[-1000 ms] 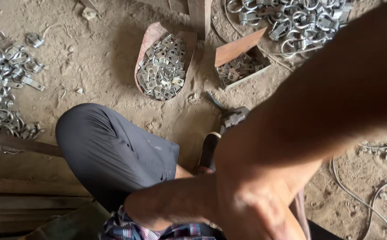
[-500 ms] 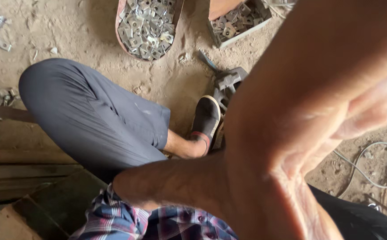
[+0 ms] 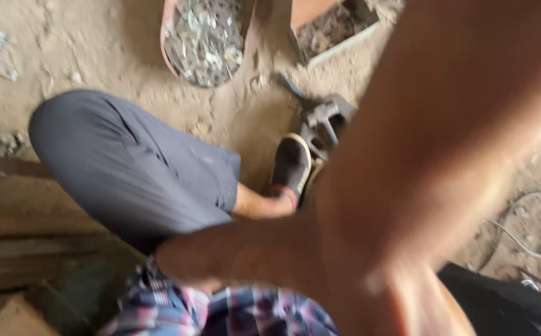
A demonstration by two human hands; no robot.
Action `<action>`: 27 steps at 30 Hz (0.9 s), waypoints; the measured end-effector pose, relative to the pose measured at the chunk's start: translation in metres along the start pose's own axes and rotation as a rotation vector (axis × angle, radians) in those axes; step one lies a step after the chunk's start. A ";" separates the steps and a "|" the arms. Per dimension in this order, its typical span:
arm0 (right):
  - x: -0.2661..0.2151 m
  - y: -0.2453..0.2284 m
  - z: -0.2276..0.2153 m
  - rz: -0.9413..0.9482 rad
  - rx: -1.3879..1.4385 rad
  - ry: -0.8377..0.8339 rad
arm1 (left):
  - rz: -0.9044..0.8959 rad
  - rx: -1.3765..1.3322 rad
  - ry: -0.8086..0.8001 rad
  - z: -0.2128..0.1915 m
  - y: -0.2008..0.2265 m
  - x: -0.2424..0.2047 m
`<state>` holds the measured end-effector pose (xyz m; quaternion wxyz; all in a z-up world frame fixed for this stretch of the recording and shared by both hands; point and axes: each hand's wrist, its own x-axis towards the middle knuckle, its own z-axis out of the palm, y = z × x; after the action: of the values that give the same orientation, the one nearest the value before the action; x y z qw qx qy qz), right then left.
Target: The person sits on the ground and uses a hammer to shape small metal pieces on an anvil. They repeatedly pick up metal parts, position them on the anvil, and strike them to form a specific shape. The person also uses a metal rod to adjust or align the parts during the process.
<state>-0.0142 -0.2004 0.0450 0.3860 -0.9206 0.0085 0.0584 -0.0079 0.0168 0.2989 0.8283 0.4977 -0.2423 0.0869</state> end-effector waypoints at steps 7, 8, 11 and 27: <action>0.023 -0.002 -0.020 0.023 0.142 0.095 | -0.202 0.294 -0.077 -0.027 -0.061 -0.022; 0.019 -0.005 -0.022 0.039 0.188 0.056 | -0.259 0.415 -0.080 -0.036 -0.077 -0.031; 0.016 -0.013 -0.020 0.087 0.247 -0.054 | -0.298 0.725 -0.108 -0.067 -0.126 -0.065; 0.019 -0.030 0.000 0.025 0.168 -0.178 | -0.759 0.167 0.101 -0.100 -0.207 -0.120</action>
<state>0.0069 -0.1788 0.0645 0.4601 -0.8761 -0.0092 0.1437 -0.0010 0.0140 0.0398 0.7689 0.6128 0.0079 -0.1820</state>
